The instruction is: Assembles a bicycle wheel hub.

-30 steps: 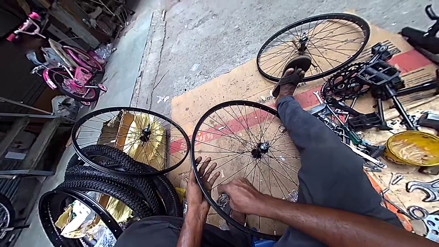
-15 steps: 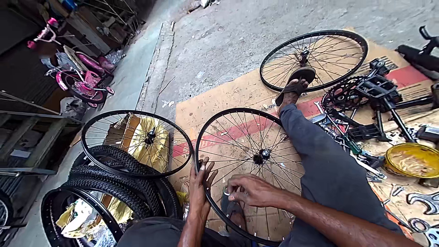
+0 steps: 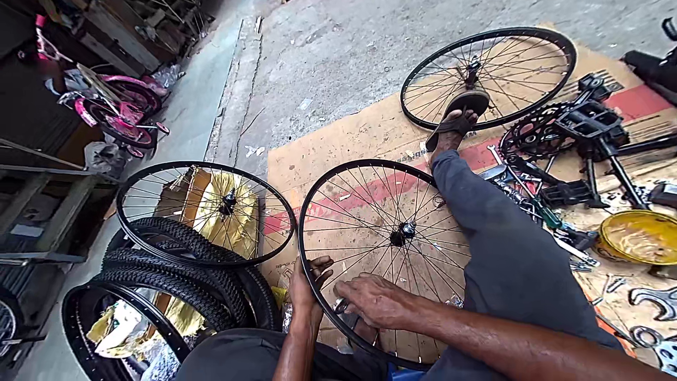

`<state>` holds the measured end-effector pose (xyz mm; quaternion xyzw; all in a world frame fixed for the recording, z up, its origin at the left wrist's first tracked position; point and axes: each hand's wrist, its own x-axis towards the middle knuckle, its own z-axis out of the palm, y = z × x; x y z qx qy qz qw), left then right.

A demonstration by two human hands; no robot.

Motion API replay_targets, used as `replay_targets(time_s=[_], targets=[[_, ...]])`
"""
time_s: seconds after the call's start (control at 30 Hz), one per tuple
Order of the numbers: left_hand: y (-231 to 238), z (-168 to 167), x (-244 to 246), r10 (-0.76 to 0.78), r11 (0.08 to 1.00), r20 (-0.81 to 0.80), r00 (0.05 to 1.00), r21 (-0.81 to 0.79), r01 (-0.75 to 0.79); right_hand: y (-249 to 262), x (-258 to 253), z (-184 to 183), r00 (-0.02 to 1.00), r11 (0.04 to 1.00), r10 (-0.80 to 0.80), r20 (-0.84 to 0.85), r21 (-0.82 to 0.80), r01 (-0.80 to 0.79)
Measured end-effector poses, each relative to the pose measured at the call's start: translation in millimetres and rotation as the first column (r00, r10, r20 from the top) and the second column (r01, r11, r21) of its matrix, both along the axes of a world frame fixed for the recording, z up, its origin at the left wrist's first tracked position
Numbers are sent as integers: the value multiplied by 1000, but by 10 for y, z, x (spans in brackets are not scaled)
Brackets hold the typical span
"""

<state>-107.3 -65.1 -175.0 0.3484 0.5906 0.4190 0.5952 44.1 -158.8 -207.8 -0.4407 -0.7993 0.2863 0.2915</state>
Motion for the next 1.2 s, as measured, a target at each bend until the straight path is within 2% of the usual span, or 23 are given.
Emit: replay_targets(time_s=[0.13,0.23,0.3,0.37,0.43,0.47,0.53,0.57,0.63,0.67,0.7,0.73,0.8,0.83,0.9,0.97,1.0,1.03,1.07,1.13,1.2], targets=[[53,-34,-41,-63,998,199,978,11,62,67,-159,0,989,986,-129,71,-95,135],[34,-25,-44,-99,995,247,964,25,96,139,72,113,998,960,56,-29,-273,-62],[25,-24,-41,-109,994,259,960,35,103,143,224,91,974,948,107,-201,-275,-161],[8,-23,-42,-124,992,273,954,42,117,110,186,70,970,956,-5,-242,-286,-67],[4,-4,-6,-135,991,276,952,44,128,102,25,59,984,966,-153,-90,-225,129],[0,5,9,-130,992,274,953,41,123,101,-45,41,986,972,-168,4,-168,166],[-2,1,4,-123,992,267,956,39,117,118,-45,72,994,977,-73,87,-195,89],[-1,-2,-7,-125,992,261,957,39,119,145,31,105,998,970,17,56,-242,-3],[3,0,-19,-131,991,259,957,41,124,200,238,132,977,927,159,-140,-319,-196],[4,3,-20,-134,991,263,956,42,127,207,292,116,959,915,149,-241,-335,-226],[0,9,-19,-137,991,264,955,44,130,196,281,101,955,919,88,-284,-346,-188],[-9,17,-15,-139,990,266,954,44,132,172,214,95,972,935,3,-235,-344,-86],[-13,31,5,-132,991,270,954,45,124,129,19,80,993,968,-115,-33,-229,105],[-11,35,9,-130,991,273,953,46,122,117,-48,67,991,976,-120,56,-175,128],[-5,27,0,-128,992,266,956,46,120,142,-2,120,997,973,-13,80,-229,31],[-4,19,-5,-128,992,264,956,42,121,192,216,184,986,930,146,-85,-329,-166],[-1,15,-8,-132,991,268,954,42,125,198,291,169,971,916,156,-183,-341,-212],[-3,15,-11,-136,991,268,954,44,129,188,309,152,960,909,112,-256,-365,-203],[-10,16,-12,-141,990,268,953,47,133,166,261,140,964,914,25,-264,-384,-129],[-17,23,5,-140,990,268,953,48,132,130,61,101,988,949,-122,-98,-302,88],[-14,26,11,-128,992,278,952,45,121,120,-76,62,989,973,-124,78,-184,137]])
